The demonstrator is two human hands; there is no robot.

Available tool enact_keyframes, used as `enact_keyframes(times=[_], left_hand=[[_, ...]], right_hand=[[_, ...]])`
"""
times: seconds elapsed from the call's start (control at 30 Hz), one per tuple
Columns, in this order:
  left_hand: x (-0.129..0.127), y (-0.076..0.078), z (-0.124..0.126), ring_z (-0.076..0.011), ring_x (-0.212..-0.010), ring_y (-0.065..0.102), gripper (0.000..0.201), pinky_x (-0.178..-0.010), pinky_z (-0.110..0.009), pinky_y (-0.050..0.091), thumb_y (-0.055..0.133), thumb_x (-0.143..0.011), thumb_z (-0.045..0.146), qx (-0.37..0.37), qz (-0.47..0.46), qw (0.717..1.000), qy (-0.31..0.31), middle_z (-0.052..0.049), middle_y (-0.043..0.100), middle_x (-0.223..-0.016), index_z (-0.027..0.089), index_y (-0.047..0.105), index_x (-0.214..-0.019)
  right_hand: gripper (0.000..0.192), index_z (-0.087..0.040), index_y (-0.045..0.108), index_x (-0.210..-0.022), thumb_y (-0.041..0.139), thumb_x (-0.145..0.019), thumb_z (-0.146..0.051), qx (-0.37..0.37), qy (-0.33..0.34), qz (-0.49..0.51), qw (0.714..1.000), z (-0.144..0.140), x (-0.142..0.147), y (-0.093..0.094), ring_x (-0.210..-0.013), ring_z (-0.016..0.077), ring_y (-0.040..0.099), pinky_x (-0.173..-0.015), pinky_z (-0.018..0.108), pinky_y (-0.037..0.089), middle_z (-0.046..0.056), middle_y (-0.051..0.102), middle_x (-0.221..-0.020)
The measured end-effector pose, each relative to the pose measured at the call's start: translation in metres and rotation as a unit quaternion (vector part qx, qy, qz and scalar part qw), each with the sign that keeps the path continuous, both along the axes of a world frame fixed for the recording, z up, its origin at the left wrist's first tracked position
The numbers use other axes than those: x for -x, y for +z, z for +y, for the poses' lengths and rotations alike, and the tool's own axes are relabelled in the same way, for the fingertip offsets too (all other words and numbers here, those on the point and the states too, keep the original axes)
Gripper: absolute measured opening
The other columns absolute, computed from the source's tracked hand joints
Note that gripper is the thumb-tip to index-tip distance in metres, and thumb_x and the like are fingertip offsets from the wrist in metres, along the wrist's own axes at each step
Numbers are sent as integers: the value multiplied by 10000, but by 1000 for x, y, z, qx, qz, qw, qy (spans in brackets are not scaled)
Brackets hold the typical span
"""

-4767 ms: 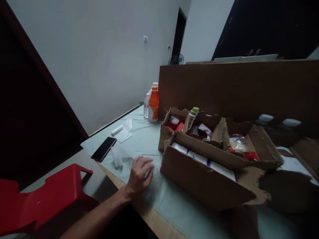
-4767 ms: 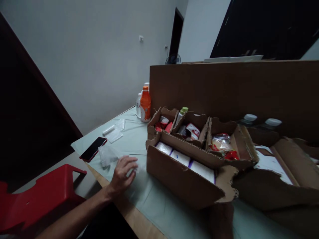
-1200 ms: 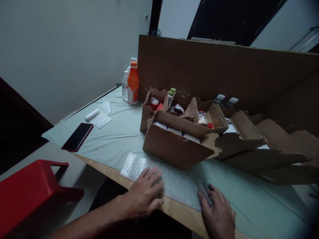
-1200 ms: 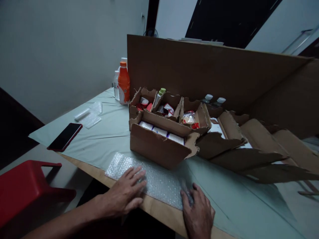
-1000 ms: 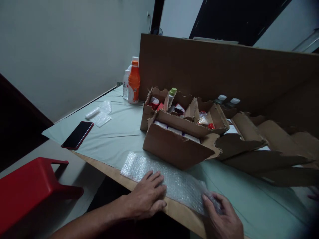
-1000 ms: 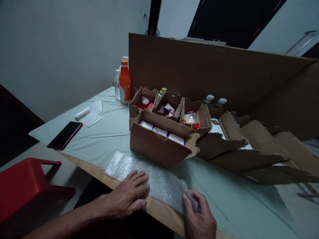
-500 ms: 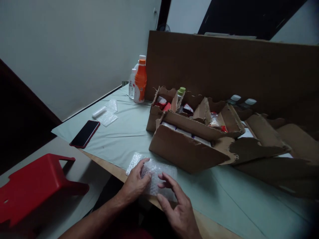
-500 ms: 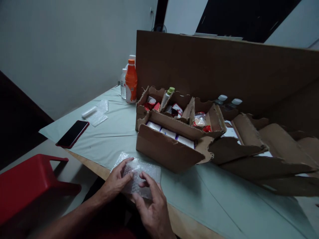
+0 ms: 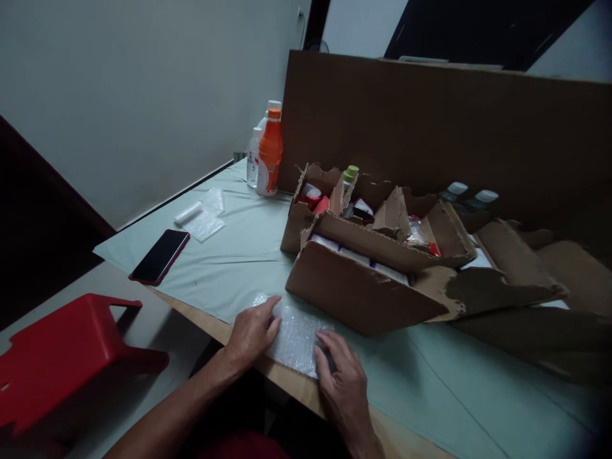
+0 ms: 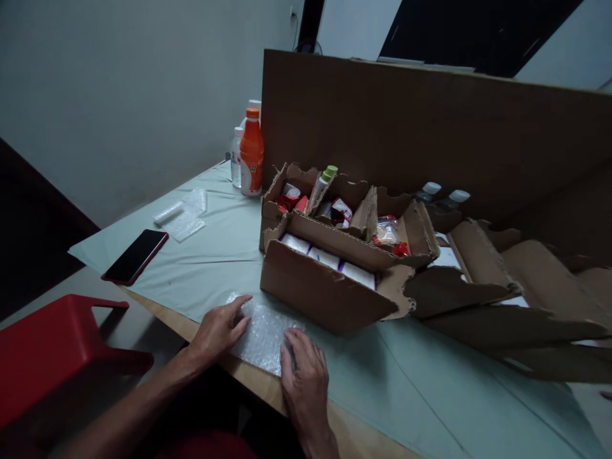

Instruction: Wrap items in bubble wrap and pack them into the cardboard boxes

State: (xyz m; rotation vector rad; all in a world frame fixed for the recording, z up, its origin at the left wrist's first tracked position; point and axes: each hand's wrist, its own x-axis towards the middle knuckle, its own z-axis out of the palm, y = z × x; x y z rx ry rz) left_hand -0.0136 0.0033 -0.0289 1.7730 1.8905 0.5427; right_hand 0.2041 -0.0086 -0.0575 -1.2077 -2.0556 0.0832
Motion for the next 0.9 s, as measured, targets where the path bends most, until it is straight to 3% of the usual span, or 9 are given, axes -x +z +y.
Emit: enact_keyframes(times=[0.2, 0.4, 0.5, 0.6, 0.67, 0.73, 0.8, 0.9], left_hand=[[-2, 2, 2, -244, -972, 731, 454, -817, -298, 516, 568, -921, 200, 7, 42, 999, -11, -70, 775, -996, 220, 569, -1375], [-2, -5, 4, -251, -970, 729, 425, -789, -314, 535, 577, -920, 183, -17, 65, 998, -15, -71, 766, -1038, 217, 577, -1344], [0, -7, 2, -259, -974, 700, 430, -798, -344, 550, 583, -910, 171, -71, 82, 994, -4, -82, 734, -1059, 196, 566, -1339], [-2, -5, -7, -271, -995, 654, 393, -855, -399, 551, 548, -924, 181, -179, 87, 980, 12, -108, 691, -1065, 168, 565, -1316], [-8, -4, -15, -274, -1075, 625, 376, -929, -425, 533, 508, -929, 154, -244, 80, 966, -22, -130, 667, -1148, 166, 567, -1300], [-16, -6, -24, -288, -1243, 559, 402, -1034, -449, 484, 491, -912, 111, -267, 88, 955, -98, -144, 617, -1311, 172, 561, -1303], [-24, -12, -29, -312, -1379, 461, 428, -1113, -486, 422, 505, -900, 107, -248, 115, 948, -162, -148, 549, -1440, 171, 551, -1321], [-29, -22, -29, -324, -1431, 417, 441, -1161, -523, 366, 531, -926, 177, -197, 144, 952, -183, -151, 513, -1497, 177, 527, -1367]], right_hand=[[222, -202, 688, -1076, 488, -988, -239, -13, -10, -13, 1000, 3, -1, -16, -985, 214, 696, -835, 350, 521, 82, 741, -1077], [205, -199, 684, -1069, 500, -979, -213, -17, -6, -12, 1000, 1, -1, -17, -990, 208, 682, -849, 343, 501, 82, 733, -1088], [193, -195, 682, -1065, 511, -977, -207, -27, -2, -22, 999, 0, 0, -16, -989, 207, 675, -843, 337, 485, 82, 732, -1087], [193, -195, 681, -1058, 506, -977, -200, -36, -2, -39, 999, 0, 2, -15, -971, 209, 666, -828, 336, 468, 82, 732, -1090], [194, -196, 681, -1054, 502, -979, -204, -38, -6, -52, 998, 0, 3, -14, -949, 211, 661, -811, 337, 458, 83, 731, -1090], [197, -195, 681, -1053, 499, -980, -206, -41, -8, -61, 997, 0, 4, -14, -934, 212, 654, -797, 335, 449, 83, 731, -1082], [202, -190, 681, -1057, 493, -983, -202, -46, -8, -65, 997, 0, 4, -14, -935, 211, 648, -798, 331, 444, 84, 729, -1075], [209, -181, 678, -1061, 482, -996, -212, -46, -3, -68, 997, -1, 3, -13, -946, 210, 641, -803, 328, 440, 87, 726, -1074]])
